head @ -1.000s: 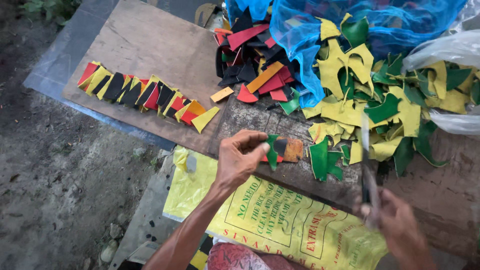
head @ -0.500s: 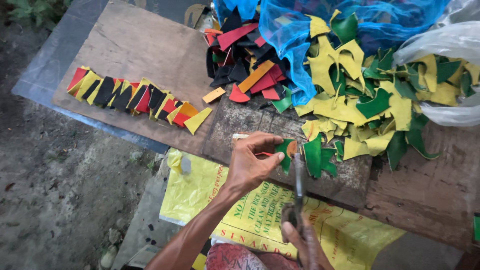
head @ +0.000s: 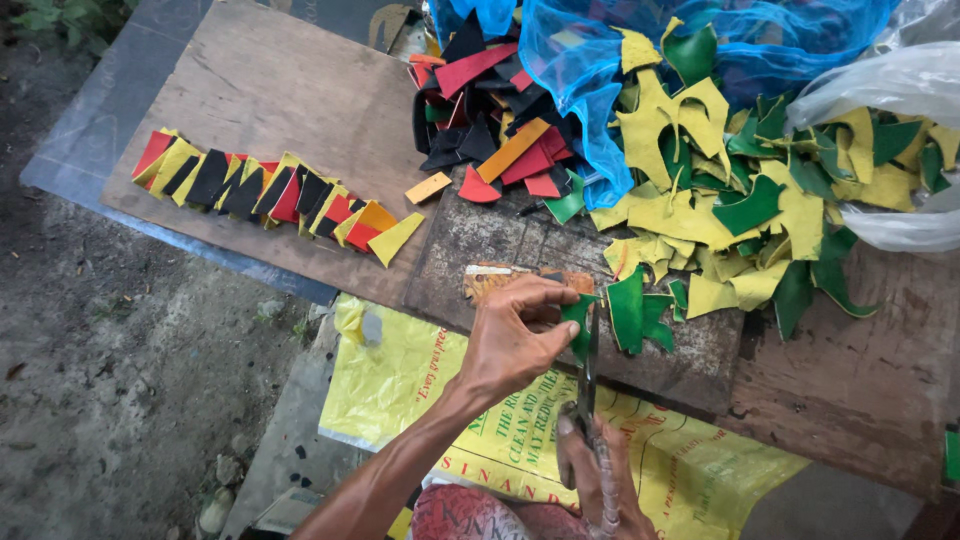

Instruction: The person uses shears to cut small rectangular pieces from multicolored leather scraps on a wooden work surface. They repeatedly pick up scraps, align them, cut along edges, and place the finished pieces into a neat row on the left side of the table.

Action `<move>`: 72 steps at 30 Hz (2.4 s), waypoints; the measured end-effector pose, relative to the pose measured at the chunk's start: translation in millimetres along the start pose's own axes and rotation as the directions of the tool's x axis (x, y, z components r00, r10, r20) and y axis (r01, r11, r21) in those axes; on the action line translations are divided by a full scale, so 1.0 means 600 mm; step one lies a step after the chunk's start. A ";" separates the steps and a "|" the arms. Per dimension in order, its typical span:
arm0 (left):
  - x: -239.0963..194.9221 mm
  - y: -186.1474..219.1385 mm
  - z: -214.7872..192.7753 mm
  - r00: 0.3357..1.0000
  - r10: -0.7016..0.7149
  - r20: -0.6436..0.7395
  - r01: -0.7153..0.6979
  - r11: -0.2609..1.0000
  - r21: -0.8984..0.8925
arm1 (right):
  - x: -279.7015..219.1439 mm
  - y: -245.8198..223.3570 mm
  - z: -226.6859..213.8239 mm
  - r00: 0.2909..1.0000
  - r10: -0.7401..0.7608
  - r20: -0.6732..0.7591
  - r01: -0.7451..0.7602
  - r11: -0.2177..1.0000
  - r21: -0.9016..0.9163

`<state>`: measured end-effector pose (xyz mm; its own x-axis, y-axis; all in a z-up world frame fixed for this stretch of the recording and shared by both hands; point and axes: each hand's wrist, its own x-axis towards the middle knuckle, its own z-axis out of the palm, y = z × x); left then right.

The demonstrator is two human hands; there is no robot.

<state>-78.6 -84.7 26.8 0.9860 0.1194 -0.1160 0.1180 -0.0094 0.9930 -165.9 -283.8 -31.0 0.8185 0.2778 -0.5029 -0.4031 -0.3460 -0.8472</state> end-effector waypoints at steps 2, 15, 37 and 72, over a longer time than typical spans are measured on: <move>-0.001 -0.003 0.002 1.000 -0.010 0.001 0.010 1.000 0.018 | 0.007 0.023 0.002 0.995 0.057 -0.079 -0.063 0.995 -0.075; -0.003 -0.011 0.012 1.000 -0.009 -0.024 0.008 0.999 -0.035 | 0.007 -0.009 -0.003 0.997 0.014 -0.070 -0.020 0.997 -0.077; 0.026 -0.021 -0.018 0.975 -0.199 -0.103 0.194 0.979 -0.063 | 0.053 0.008 -0.197 0.864 0.260 -0.431 -0.433 0.820 -0.374; 0.131 -0.026 -0.118 0.990 -0.144 0.008 0.124 0.879 0.461 | 0.164 -0.119 0.002 0.542 -0.831 0.121 0.626 0.304 -0.718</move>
<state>-11.3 -4.8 3.7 0.9596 0.1121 -0.2581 0.2805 -0.4511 0.8472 -57.2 -230.8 -20.1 0.7297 0.5465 0.4109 0.6837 -0.5751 -0.4493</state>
